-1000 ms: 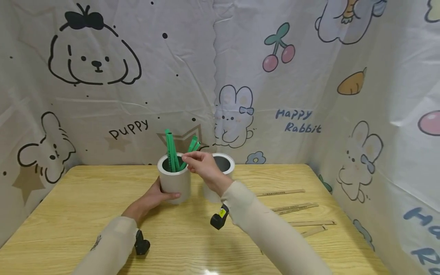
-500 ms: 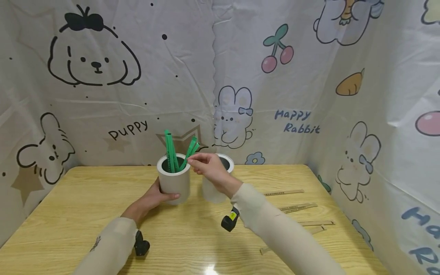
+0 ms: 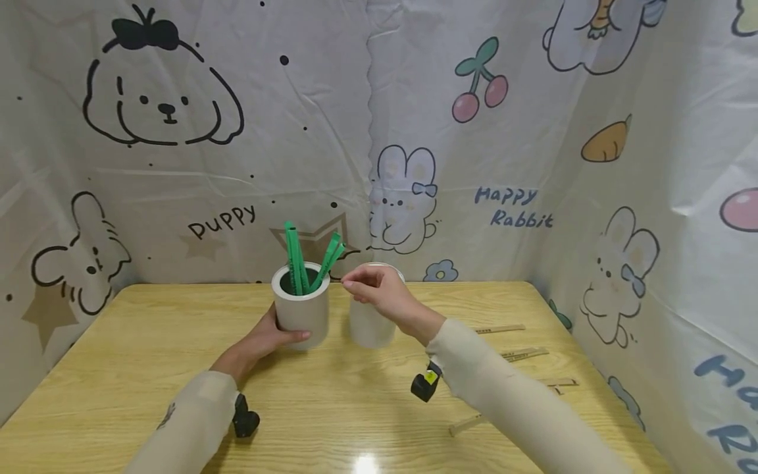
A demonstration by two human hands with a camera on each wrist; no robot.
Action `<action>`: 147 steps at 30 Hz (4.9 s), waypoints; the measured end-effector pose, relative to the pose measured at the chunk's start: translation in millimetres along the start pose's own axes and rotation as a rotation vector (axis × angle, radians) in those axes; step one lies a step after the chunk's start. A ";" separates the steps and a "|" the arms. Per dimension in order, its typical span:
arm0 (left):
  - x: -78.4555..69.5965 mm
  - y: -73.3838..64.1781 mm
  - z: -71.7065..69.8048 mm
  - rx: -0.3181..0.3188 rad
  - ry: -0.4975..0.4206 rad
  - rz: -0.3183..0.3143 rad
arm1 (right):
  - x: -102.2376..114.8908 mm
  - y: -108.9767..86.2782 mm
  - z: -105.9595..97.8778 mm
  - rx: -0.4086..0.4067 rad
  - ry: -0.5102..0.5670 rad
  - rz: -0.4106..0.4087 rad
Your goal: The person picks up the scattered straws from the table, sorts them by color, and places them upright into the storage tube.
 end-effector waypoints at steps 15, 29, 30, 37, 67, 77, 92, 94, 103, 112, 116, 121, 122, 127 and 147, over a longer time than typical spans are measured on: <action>0.1 -1.6 -2.0 -0.007 -0.001 0.007 | -26.4 -43.5 -35.1 0.018 -0.024 0.035; 0.4 0.8 -0.9 -0.030 -0.005 0.010 | -60.3 -73.7 -80.9 -0.069 -0.095 0.053; 0.2 0.8 -1.2 -0.031 -0.004 0.011 | -62.7 -75.3 -83.7 -0.075 -0.097 0.057; -1.8 -1.4 -0.7 -0.041 -0.003 0.025 | -77.6 -86.0 -100.2 -0.105 -0.109 0.079; -10.3 -19.5 -6.4 -0.071 0.084 0.036 | -119.4 -93.9 -139.3 -0.172 -0.252 0.160; -4.2 -28.5 -10.9 -0.097 0.120 0.010 | -125.3 -93.2 -144.4 -0.160 -0.303 0.076; -13.3 -48.0 -17.8 -0.149 0.153 0.059 | -137.2 -94.8 -163.0 -0.154 -0.368 0.102; -13.8 -50.8 -18.9 -0.153 0.144 0.055 | -138.7 -95.5 -164.5 -0.143 -0.367 0.103; -16.8 -67.7 -21.1 -0.196 0.162 0.112 | -152.4 -93.5 -173.2 -0.110 -0.381 0.107; -25.9 -82.4 -13.5 -0.217 0.206 0.206 | -164.4 -97.7 -188.7 -0.118 -0.339 0.130; -29.4 -89.4 -13.1 -0.220 0.226 0.222 | -167.2 -97.5 -189.9 -0.089 -0.336 0.135; -36.4 -94.4 -7.9 -0.201 0.221 0.260 | -174.4 -97.5 -192.4 -0.074 -0.357 0.174; -37.7 -94.7 -5.8 -0.193 0.215 0.268 | -177.0 -97.4 -193.7 -0.077 -0.356 0.186; -43.4 -94.1 4.6 -0.151 0.183 0.301 | -185.8 -96.9 -198.1 -0.082 -0.355 0.233; -54.1 -62.1 83.6 0.069 0.164 0.242 | -196.0 -93.9 -203.7 0.043 -0.291 0.257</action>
Point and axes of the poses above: each hand's wrist, its own y-axis towards the middle knuckle, its own z-axis out of the palm, x = y × z, the point moved 8 cm from there along y, towards the middle knuckle
